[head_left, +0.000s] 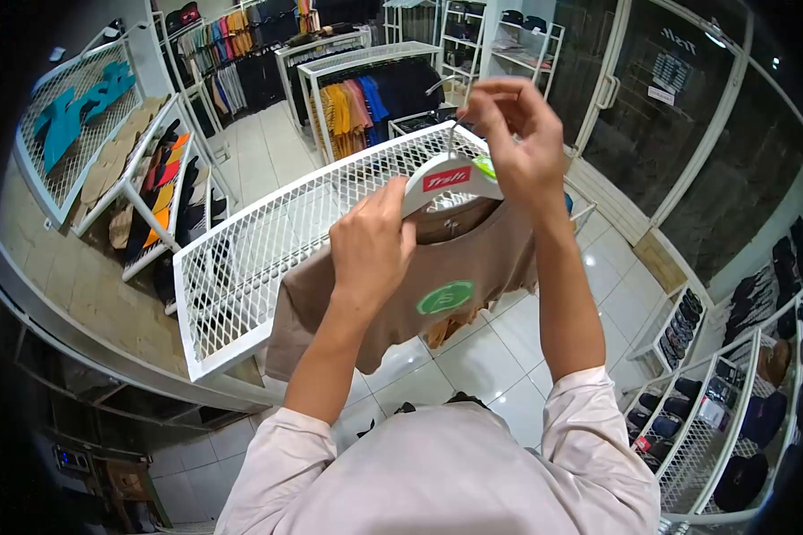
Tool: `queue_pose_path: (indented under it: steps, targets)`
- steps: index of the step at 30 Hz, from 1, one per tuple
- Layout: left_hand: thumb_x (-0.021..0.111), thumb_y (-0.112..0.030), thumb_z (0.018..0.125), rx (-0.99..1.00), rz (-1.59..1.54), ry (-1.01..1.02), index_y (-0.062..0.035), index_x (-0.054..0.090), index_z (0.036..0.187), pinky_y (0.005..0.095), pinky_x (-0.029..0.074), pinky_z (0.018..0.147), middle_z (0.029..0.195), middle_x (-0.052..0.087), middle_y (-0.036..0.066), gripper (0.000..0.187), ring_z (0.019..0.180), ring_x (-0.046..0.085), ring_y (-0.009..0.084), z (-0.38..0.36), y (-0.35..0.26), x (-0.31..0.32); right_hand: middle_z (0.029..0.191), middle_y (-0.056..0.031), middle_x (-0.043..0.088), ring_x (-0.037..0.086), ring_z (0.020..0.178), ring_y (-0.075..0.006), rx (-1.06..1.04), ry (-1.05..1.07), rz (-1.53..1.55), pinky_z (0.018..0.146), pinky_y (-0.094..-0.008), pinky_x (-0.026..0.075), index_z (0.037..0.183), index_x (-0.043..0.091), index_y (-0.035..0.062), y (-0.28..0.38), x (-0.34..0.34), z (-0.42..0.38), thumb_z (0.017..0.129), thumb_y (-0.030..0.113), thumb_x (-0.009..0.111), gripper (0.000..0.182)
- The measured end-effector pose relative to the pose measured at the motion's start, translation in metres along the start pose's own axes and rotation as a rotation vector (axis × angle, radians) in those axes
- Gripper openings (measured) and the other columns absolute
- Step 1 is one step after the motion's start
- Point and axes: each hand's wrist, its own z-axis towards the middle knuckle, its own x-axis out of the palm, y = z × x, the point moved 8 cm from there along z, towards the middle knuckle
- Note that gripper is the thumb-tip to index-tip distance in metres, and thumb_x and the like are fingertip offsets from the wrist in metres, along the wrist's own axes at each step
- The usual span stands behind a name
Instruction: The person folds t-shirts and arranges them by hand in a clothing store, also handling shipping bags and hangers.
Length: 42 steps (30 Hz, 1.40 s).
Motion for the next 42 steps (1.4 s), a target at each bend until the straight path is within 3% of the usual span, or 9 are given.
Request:
queue_pose_path:
  steps: [6, 18, 24, 26, 29, 33, 36, 38, 42]
  targets:
    - [0.068, -0.015, 0.088, -0.178, -0.002, 0.086, -0.0022, 0.061, 0.112, 0.0481, 0.05, 0.069, 0.088, 0.068, 0.018, 0.029, 0.08, 0.067, 0.039, -0.015, -0.001, 0.041, 0.1, -0.0117, 0.072, 0.063, 0.097, -0.032, -0.01, 0.345, -0.647, 0.088, -0.042, 0.043, 0.102, 0.072, 0.0054, -0.07, -0.065, -0.076, 0.085, 0.035, 0.076, 0.034]
    - [0.077, -0.015, 0.087, -0.608, -0.179, 0.139, 0.0024, 0.062, 0.103, 0.0349, 0.054, 0.069, 0.087, 0.072, 0.019, 0.028, 0.078, 0.073, 0.0274, -0.035, -0.04, 0.169, 0.087, -0.0091, 0.069, 0.064, 0.083, -0.0292, 0.116, 0.724, -0.155, 0.075, -0.0387, 0.044, 0.096, 0.072, 0.0047, -0.253, -0.12, -0.135, 0.081, 0.034, 0.082, 0.034]
    - [0.075, -0.018, 0.09, -0.85, -0.105, 0.096, 0.0024, 0.057, 0.098, 0.033, 0.051, 0.062, 0.079, 0.07, 0.015, 0.028, 0.069, 0.066, 0.0194, -0.057, -0.055, 0.182, 0.119, -0.0225, 0.059, 0.058, 0.109, -0.0403, 0.087, 0.533, -0.339, 0.092, -0.048, 0.045, 0.124, 0.063, 0.0045, -0.335, -0.104, -0.073, 0.086, 0.04, 0.074, 0.053]
    - [0.072, -0.027, 0.092, -0.913, -0.074, 0.005, 0.0019, 0.059, 0.1, 0.038, 0.046, 0.053, 0.071, 0.067, 0.019, 0.033, 0.054, 0.063, 0.0303, -0.061, -0.059, 0.178, 0.118, -0.0233, 0.059, 0.057, 0.111, -0.0407, 0.094, 0.49, -0.551, 0.094, -0.0503, 0.044, 0.131, 0.059, 0.0056, -0.366, -0.088, -0.065, 0.088, 0.04, 0.072, 0.057]
    - [0.072, -0.028, 0.092, -0.915, 0.0, -0.074, 0.0006, 0.057, 0.098, 0.0383, 0.046, 0.053, 0.071, 0.068, 0.018, 0.032, 0.053, 0.061, 0.0284, -0.064, -0.066, 0.173, 0.119, -0.0258, 0.058, 0.057, 0.111, -0.0424, 0.068, 0.594, -0.693, 0.093, -0.0518, 0.045, 0.138, 0.054, 0.0064, -0.415, -0.06, -0.077, 0.091, 0.035, 0.068, 0.057]
    - [0.073, -0.025, 0.091, -0.982, 0.079, -0.147, 0.0002, 0.056, 0.094, 0.0364, 0.045, 0.054, 0.07, 0.067, 0.016, 0.03, 0.055, 0.061, 0.0236, -0.071, -0.081, 0.152, 0.12, -0.0274, 0.058, 0.058, 0.11, -0.0428, 0.133, 0.581, -0.483, 0.094, -0.0493, 0.047, 0.143, 0.05, 0.0053, -0.397, -0.06, -0.078, 0.094, 0.029, 0.066, 0.057]
    - [0.073, -0.024, 0.091, -1.062, 0.142, -0.179, 0.0015, 0.058, 0.094, 0.0362, 0.047, 0.058, 0.074, 0.069, 0.017, 0.03, 0.061, 0.065, 0.0237, -0.076, -0.087, 0.128, 0.118, -0.0264, 0.058, 0.058, 0.11, -0.0428, 0.107, 0.394, 0.004, 0.096, -0.0465, 0.048, 0.144, 0.049, 0.0043, -0.304, -0.09, -0.08, 0.094, 0.024, 0.067, 0.057]
    - [0.073, -0.019, 0.093, -1.063, 0.115, -0.24, 0.0013, 0.058, 0.095, 0.0316, 0.05, 0.065, 0.079, 0.07, 0.011, 0.025, 0.072, 0.063, 0.0122, -0.084, -0.088, 0.116, 0.121, -0.0249, 0.056, 0.058, 0.11, -0.0423, 0.084, 0.454, 0.12, 0.096, -0.0443, 0.048, 0.144, 0.048, 0.0039, -0.251, -0.097, -0.107, 0.091, 0.02, 0.072, 0.06]
    - [0.073, -0.018, 0.093, -1.084, 0.154, -0.285, 0.0031, 0.058, 0.094, 0.031, 0.05, 0.067, 0.079, 0.068, 0.01, 0.025, 0.074, 0.062, 0.0108, -0.091, -0.096, 0.096, 0.128, -0.0203, 0.054, 0.058, 0.112, -0.0383, -0.118, 0.541, 0.292, 0.094, -0.0452, 0.051, 0.143, 0.05, 0.0076, -0.179, -0.083, -0.165, 0.085, 0.021, 0.079, 0.067]
